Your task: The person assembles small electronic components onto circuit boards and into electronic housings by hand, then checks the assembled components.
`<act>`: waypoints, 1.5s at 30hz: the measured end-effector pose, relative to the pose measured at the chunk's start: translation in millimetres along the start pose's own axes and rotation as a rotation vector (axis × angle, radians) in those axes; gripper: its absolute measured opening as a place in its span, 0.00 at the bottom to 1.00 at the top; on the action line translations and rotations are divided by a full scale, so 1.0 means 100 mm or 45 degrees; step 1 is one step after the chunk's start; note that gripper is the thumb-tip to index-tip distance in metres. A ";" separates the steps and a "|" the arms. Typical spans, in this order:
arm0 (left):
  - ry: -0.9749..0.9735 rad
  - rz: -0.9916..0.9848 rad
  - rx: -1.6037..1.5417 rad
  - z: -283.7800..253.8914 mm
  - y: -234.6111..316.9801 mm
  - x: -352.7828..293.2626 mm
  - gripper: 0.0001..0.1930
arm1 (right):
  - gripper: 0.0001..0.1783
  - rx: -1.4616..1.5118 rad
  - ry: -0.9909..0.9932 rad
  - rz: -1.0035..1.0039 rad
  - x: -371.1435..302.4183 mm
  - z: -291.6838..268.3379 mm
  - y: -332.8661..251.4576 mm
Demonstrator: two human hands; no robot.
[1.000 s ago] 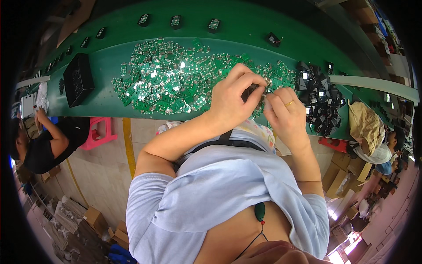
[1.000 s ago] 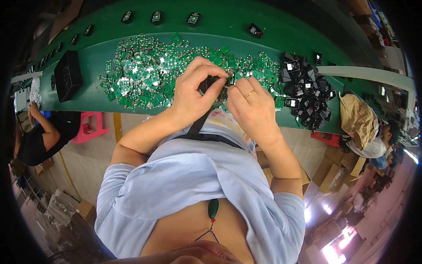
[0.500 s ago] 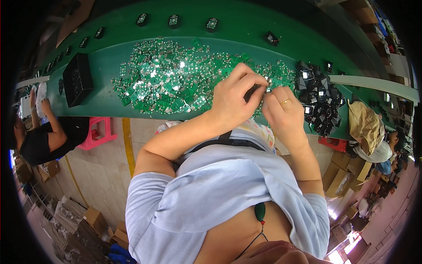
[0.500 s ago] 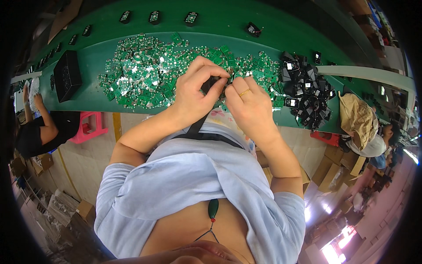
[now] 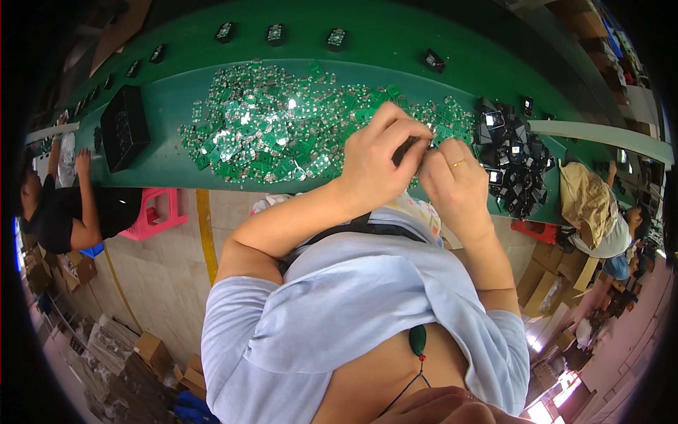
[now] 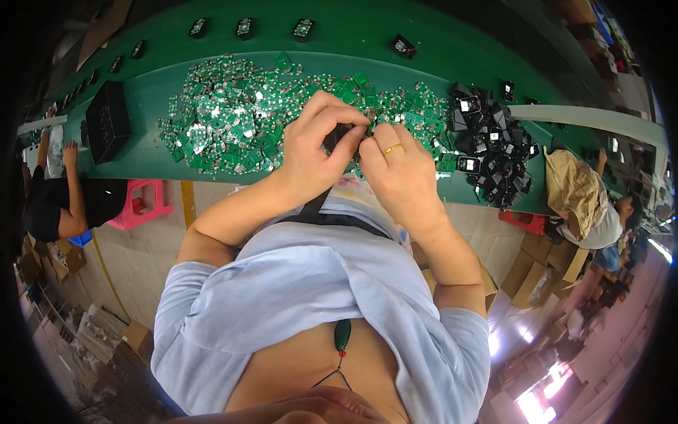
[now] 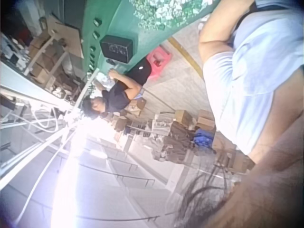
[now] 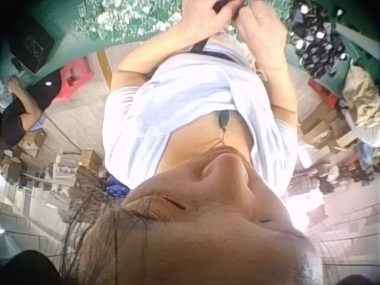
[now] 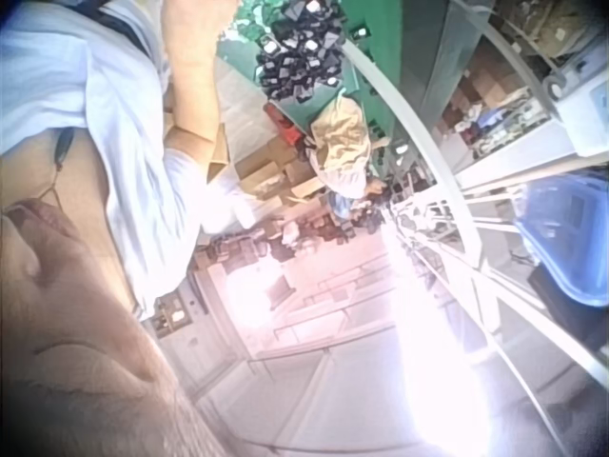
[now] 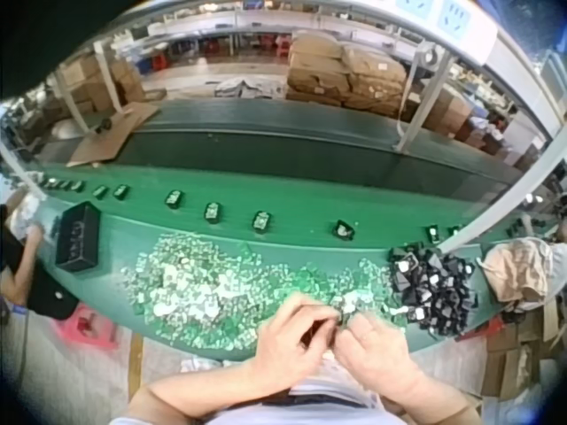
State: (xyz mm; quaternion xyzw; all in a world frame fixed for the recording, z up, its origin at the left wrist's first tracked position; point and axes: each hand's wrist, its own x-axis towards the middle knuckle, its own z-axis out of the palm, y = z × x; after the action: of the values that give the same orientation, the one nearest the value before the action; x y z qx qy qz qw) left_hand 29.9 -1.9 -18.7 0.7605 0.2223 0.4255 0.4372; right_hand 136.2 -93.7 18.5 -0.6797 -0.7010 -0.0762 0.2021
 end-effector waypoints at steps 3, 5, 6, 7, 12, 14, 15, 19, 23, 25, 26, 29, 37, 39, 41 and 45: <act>-0.030 -0.221 -0.114 -0.04 -0.01 -0.01 0.05 | 0.11 0.226 0.015 0.048 -0.03 0.05 0.08; -0.021 -0.315 -0.211 -0.06 -0.06 0.01 0.06 | 0.10 0.433 0.049 0.138 -0.05 0.08 0.10; -0.023 -0.327 -0.245 -0.05 -0.06 0.03 0.06 | 0.09 0.587 0.077 0.261 -0.06 0.07 0.09; -0.021 -0.328 -0.243 -0.05 -0.07 0.03 0.06 | 0.08 0.742 0.104 0.386 -0.07 0.08 0.08; -0.073 -0.418 -0.279 -0.06 -0.10 0.02 0.05 | 0.07 0.793 0.092 0.373 -0.06 0.10 0.12; -0.081 -0.432 -0.266 -0.06 -0.08 0.02 0.05 | 0.07 0.795 0.073 0.383 -0.07 0.09 0.11; -0.090 -0.446 -0.254 -0.06 -0.07 0.02 0.05 | 0.08 0.704 0.063 0.383 -0.06 0.07 0.10; -0.031 -0.324 -0.229 -0.05 -0.05 0.02 0.05 | 0.10 0.465 0.092 0.219 -0.06 0.09 0.09; -0.040 -0.272 -0.110 -0.06 0.01 0.02 0.05 | 0.11 0.416 0.107 0.169 -0.04 0.08 0.09; -0.044 -0.263 -0.084 -0.06 0.01 0.02 0.05 | 0.12 0.390 0.089 0.147 -0.03 0.06 0.09; -0.039 -0.233 -0.065 -0.05 0.00 0.02 0.06 | 0.12 0.390 0.088 0.147 -0.03 0.06 0.09; -0.039 -0.204 -0.037 -0.06 0.00 0.02 0.05 | 0.12 0.366 0.080 0.131 -0.03 0.07 0.09; -0.036 -0.067 0.041 -0.02 -0.04 -0.01 0.05 | 0.12 0.078 -0.040 0.015 0.00 0.04 0.04; -0.024 -0.031 0.040 -0.02 -0.06 -0.02 0.05 | 0.12 0.098 -0.048 -0.020 0.03 0.04 0.06; -0.009 -0.118 -0.033 -0.02 -0.08 -0.02 0.05 | 0.12 0.113 -0.055 -0.054 0.03 0.07 0.09; 0.001 -0.280 -0.176 -0.03 -0.12 -0.03 0.06 | 0.12 0.342 0.082 0.044 -0.08 0.18 0.16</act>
State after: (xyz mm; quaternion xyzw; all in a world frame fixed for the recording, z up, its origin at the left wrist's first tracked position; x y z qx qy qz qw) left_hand 25.8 3.9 -29.6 0.6994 0.2746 0.3896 0.5326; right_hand 148.9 -92.8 -3.9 -0.6556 -0.6863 0.0002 0.3149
